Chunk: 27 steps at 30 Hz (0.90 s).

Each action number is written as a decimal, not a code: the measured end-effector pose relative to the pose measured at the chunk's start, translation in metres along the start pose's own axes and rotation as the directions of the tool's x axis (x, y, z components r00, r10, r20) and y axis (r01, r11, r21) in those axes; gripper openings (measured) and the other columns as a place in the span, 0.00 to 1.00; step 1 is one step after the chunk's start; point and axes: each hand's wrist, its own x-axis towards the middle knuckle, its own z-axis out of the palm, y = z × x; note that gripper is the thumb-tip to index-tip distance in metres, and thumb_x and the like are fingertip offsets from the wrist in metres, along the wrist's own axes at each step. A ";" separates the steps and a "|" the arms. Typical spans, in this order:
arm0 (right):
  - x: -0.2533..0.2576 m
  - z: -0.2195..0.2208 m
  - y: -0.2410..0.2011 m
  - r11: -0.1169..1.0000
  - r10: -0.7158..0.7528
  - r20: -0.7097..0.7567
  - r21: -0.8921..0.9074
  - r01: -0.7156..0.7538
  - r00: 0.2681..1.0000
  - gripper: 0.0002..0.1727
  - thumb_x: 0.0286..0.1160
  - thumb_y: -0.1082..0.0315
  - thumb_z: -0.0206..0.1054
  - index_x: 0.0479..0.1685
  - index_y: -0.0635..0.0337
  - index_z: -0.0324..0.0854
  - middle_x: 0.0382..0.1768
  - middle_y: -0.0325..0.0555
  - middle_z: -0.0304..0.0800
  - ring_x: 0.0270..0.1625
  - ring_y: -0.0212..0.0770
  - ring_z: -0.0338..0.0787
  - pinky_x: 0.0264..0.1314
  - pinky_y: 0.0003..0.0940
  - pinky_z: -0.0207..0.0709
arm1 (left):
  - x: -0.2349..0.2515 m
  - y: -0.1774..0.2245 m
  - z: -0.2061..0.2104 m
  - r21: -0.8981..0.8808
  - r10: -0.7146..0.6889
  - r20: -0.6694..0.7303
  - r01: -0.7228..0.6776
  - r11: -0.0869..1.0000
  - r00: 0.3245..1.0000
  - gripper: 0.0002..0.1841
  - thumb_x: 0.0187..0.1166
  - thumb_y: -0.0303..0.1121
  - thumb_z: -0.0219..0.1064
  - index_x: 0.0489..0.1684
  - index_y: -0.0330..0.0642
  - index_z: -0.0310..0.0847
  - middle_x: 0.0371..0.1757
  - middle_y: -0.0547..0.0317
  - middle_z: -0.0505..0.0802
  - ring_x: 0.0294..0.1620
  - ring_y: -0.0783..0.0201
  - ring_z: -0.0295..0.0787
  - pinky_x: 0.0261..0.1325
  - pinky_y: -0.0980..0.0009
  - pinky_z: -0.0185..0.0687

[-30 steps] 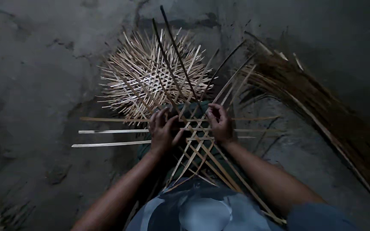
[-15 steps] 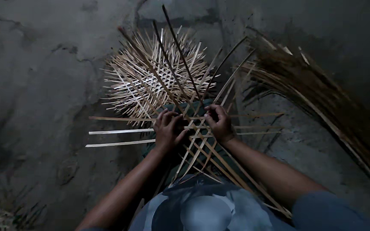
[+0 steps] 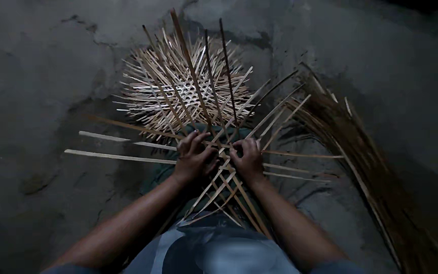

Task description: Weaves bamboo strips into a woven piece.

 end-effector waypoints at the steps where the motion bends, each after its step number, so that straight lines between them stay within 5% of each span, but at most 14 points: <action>1: 0.000 0.001 0.001 1.000 -0.005 -0.009 0.008 0.005 1.000 0.13 0.75 0.58 0.71 0.46 0.58 0.90 0.47 0.51 0.90 0.57 0.55 0.87 0.64 0.55 0.79 | 0.000 -0.001 0.000 -0.013 0.003 0.012 -0.003 1.000 1.000 0.13 0.75 0.56 0.70 0.46 0.64 0.93 0.79 0.54 0.82 0.86 0.41 0.64 0.81 0.39 0.59; 6: 0.001 0.002 0.007 0.994 0.011 -0.008 0.105 -0.010 1.000 0.15 0.77 0.58 0.70 0.54 0.56 0.87 0.48 0.46 0.90 0.59 0.51 0.86 0.68 0.53 0.76 | 0.002 -0.003 0.001 -0.045 -0.002 0.037 0.003 0.999 0.999 0.13 0.75 0.55 0.70 0.44 0.64 0.94 0.79 0.53 0.81 0.87 0.41 0.63 0.83 0.38 0.57; 11: 0.002 -0.005 0.004 0.980 0.094 -0.031 0.178 -0.087 0.995 0.18 0.77 0.72 0.65 0.65 0.55 0.84 0.52 0.54 0.86 0.52 0.50 0.88 0.54 0.48 0.85 | 0.001 -0.005 0.000 -0.062 0.016 0.050 -0.012 0.998 0.999 0.12 0.75 0.55 0.70 0.45 0.64 0.94 0.78 0.53 0.81 0.86 0.41 0.64 0.83 0.38 0.57; 13: 0.002 -0.003 0.008 0.989 0.001 -0.074 0.148 0.010 0.997 0.22 0.77 0.74 0.63 0.67 0.47 0.86 0.53 0.53 0.83 0.54 0.48 0.87 0.55 0.46 0.85 | 0.002 -0.007 -0.001 -0.091 0.029 0.073 -0.022 0.996 0.997 0.13 0.76 0.55 0.70 0.48 0.65 0.94 0.78 0.54 0.82 0.86 0.42 0.63 0.84 0.38 0.56; 17: 0.000 0.003 0.009 0.985 -0.170 -0.032 0.024 0.171 0.985 0.23 0.76 0.64 0.64 0.69 0.29 0.87 0.57 0.47 0.83 0.59 0.52 0.82 0.58 0.56 0.77 | 0.002 -0.010 -0.002 -0.143 0.056 0.126 -0.037 0.989 0.990 0.13 0.78 0.53 0.69 0.50 0.65 0.93 0.79 0.57 0.81 0.88 0.43 0.60 0.87 0.37 0.50; 27: 0.002 0.002 0.008 0.987 -0.159 0.076 0.007 0.159 0.984 0.17 0.82 0.54 0.63 0.64 0.28 0.89 0.65 0.47 0.82 0.65 0.55 0.79 0.59 0.58 0.73 | 0.012 -0.015 -0.003 -0.219 0.073 0.210 -0.026 0.975 0.975 0.12 0.75 0.49 0.71 0.51 0.64 0.94 0.85 0.55 0.76 0.93 0.34 0.47 0.88 0.24 0.32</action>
